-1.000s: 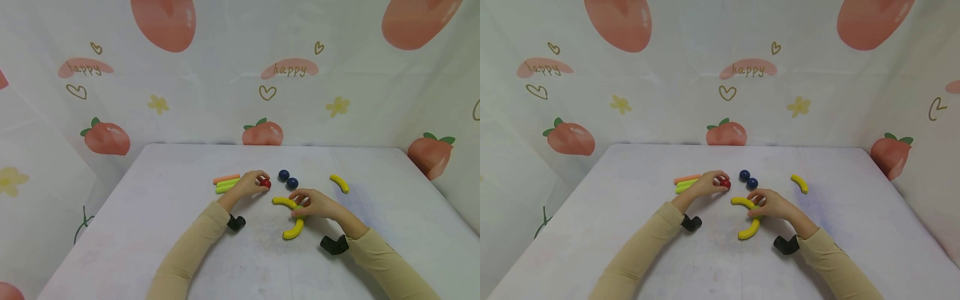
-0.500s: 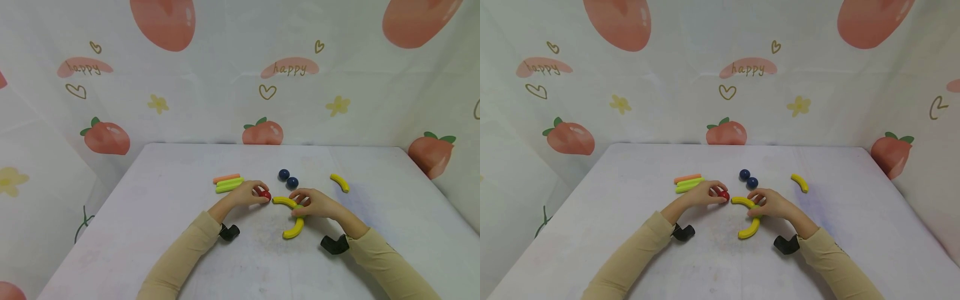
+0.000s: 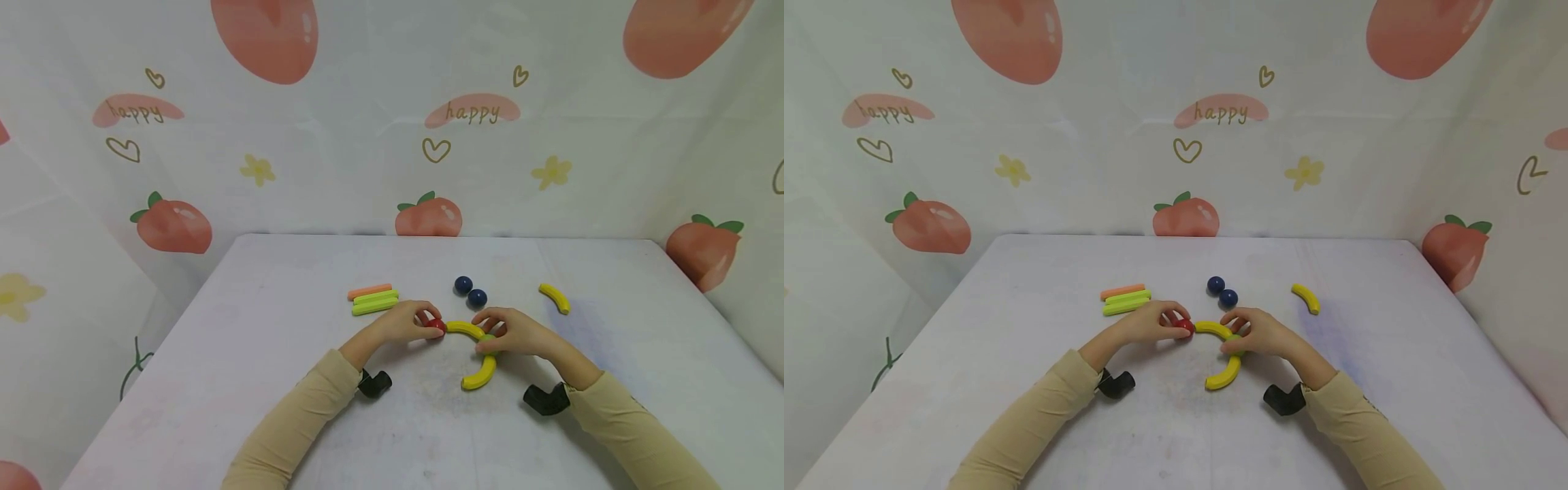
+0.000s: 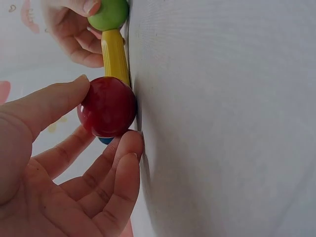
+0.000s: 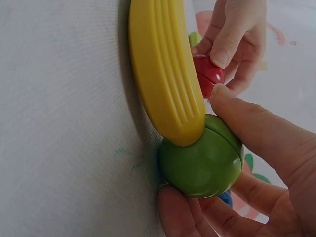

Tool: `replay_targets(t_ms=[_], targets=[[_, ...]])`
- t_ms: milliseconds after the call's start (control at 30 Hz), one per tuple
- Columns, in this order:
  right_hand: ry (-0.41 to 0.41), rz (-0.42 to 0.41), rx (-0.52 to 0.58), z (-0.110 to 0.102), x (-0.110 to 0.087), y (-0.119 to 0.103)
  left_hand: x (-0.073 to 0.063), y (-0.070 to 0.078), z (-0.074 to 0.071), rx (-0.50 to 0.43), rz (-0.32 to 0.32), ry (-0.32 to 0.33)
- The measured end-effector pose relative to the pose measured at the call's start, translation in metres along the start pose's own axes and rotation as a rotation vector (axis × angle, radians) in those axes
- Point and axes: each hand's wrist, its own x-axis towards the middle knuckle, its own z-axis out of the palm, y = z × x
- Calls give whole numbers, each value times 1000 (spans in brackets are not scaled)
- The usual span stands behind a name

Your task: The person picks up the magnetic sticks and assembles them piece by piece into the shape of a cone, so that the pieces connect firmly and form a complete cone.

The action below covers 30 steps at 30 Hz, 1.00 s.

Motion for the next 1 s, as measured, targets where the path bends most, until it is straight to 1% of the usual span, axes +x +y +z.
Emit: replay_targets(t_ms=[167, 367, 533, 1000], targets=[[-6, 1, 10, 0, 0, 0, 0, 1, 0, 9, 15, 2], [-10, 6, 13, 0, 0, -1, 0, 3, 0, 3, 6, 0], [-17, 0, 7, 0, 0, -1, 1, 2, 1, -1, 11, 1], [-41, -41, -5, 4, 1, 1, 9, 2, 3, -74, 11, 36]])
